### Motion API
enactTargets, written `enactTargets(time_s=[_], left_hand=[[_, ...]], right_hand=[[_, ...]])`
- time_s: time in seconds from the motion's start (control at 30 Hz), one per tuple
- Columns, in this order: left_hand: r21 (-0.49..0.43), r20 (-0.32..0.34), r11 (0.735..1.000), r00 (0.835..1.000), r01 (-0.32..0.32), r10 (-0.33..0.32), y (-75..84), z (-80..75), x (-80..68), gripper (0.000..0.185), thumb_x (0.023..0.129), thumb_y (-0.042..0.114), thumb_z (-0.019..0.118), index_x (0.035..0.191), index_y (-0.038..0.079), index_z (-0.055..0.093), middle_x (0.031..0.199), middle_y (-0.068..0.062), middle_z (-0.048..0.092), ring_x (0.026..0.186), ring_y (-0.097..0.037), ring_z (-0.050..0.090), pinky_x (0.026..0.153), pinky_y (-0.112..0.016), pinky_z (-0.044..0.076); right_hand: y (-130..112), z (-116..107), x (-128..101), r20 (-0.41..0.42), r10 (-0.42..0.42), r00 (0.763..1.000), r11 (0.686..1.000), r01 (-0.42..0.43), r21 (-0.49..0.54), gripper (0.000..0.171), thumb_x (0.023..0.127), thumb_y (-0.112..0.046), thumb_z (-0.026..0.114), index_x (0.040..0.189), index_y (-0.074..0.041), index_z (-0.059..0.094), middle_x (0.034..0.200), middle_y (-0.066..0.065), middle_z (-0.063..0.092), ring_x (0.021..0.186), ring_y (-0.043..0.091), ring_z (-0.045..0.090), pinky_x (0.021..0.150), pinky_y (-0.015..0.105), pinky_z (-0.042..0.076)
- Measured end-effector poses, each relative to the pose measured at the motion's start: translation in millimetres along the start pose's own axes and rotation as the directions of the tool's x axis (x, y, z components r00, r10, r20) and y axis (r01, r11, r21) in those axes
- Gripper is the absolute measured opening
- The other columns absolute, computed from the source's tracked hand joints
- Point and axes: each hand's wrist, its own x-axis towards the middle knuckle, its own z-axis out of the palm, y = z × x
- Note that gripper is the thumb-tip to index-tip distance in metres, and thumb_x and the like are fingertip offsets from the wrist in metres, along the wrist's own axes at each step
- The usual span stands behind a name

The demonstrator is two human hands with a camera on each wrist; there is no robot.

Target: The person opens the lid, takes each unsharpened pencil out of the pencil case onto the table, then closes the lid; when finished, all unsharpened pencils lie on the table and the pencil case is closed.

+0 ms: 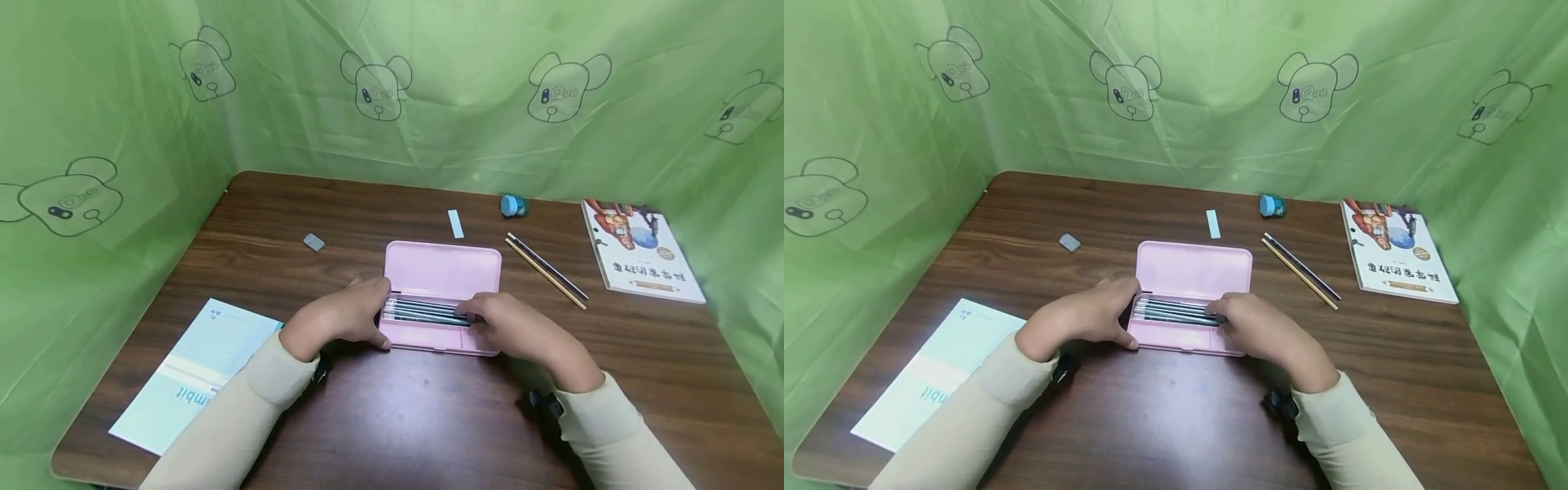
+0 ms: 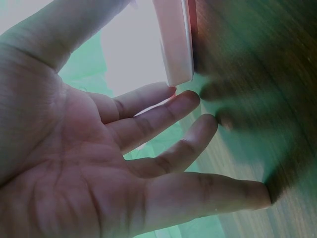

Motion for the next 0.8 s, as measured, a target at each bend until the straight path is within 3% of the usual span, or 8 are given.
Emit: enactTargets(time_s=[0.33, 0.8], left_hand=[[0.008, -0.005, 1.0, 1.0, -0.001, 0.001, 2.9, -1.7, -1.8, 0.071, 0.083, 0.034, 0.101, 0.128, 0.001, 0.058, 0.129, -0.012, 0.068, 0.132, -0.03, 0.064, 0.135, -0.054, 0.032], [0.011, -0.01, 1.0, 1.0, -0.01, 0.01, 2.2, -1.4, -2.0, 0.069, 0.083, 0.033, 0.101, 0.128, 0.002, 0.059, 0.133, -0.013, 0.068, 0.135, -0.031, 0.063, 0.136, -0.054, 0.032]], right_hand=[[2.7, 2.2, 1.2, 0.019, -0.007, 1.0, 0.999, 0.007, 0.034, 0.032, 0.098, 0.011, 0.07, 0.123, -0.006, 0.081, 0.104, 0.002, 0.075, 0.091, 0.012, 0.065, 0.084, 0.038, 0.063], [5.4, 1.9, -0.6, 0.031, -0.011, 0.999, 0.995, 0.007, 0.097, 0.029, 0.1, 0.008, 0.072, 0.121, -0.01, 0.082, 0.108, -0.001, 0.077, 0.101, 0.013, 0.069, 0.09, 0.039, 0.063]])
